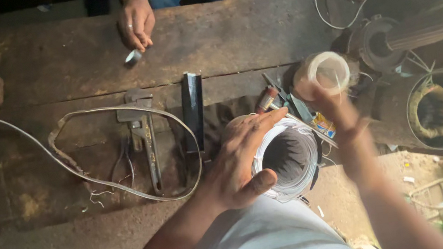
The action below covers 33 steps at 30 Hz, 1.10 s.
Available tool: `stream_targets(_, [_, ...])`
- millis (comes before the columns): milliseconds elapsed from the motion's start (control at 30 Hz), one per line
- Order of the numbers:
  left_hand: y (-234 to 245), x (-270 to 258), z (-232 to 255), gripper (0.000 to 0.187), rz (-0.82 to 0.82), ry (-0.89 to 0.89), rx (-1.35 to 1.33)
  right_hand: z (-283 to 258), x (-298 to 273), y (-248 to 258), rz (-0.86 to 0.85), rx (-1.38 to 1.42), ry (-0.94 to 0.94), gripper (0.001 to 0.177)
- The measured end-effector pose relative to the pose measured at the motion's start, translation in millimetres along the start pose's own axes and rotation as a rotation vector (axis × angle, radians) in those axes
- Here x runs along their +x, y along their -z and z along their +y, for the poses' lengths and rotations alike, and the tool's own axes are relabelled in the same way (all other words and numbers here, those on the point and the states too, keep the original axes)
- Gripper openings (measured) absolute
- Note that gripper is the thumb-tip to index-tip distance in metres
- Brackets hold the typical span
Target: The person winds white wire around a cylindrical metal core, using a hammer to tap and compact the layers. They insert a wooden dowel into the coil and continue tapping to secure the assembly.
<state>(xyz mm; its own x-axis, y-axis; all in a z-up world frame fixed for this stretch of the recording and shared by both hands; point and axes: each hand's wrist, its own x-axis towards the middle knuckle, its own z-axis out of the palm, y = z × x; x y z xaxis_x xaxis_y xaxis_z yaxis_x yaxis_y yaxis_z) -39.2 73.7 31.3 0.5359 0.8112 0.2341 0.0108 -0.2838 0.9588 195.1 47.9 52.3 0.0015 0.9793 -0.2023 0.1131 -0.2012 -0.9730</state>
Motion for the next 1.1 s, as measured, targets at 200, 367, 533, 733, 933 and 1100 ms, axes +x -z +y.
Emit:
stream_targets(200, [-12,0,2,0.085,0.134,0.016,-0.059,18,-53,-58,0.139,-0.167,0.229,0.109])
stream_targets(367, [-14,-1,-2,0.062,0.198,-0.028,0.009,34,-48,-70,0.258,-0.139,0.317,0.079])
stream_targets(533, [-14,-7,-4,0.058,0.19,-0.002,-0.021,45,-52,-68,0.268,-0.122,0.36,0.066])
stream_targets(733, [-13,-9,-8,0.056,0.214,-0.014,-0.059,49,-56,-74,0.259,-0.105,0.359,0.064])
stream_targets(933, [-13,-2,-3,0.058,0.255,-0.005,-0.108,2,-43,-33,-0.065,-0.478,0.275,0.074])
stream_targets(1100, [-15,-5,-6,0.061,0.244,0.023,-0.11,-64,-6,5,-0.019,-0.771,0.433,0.07])
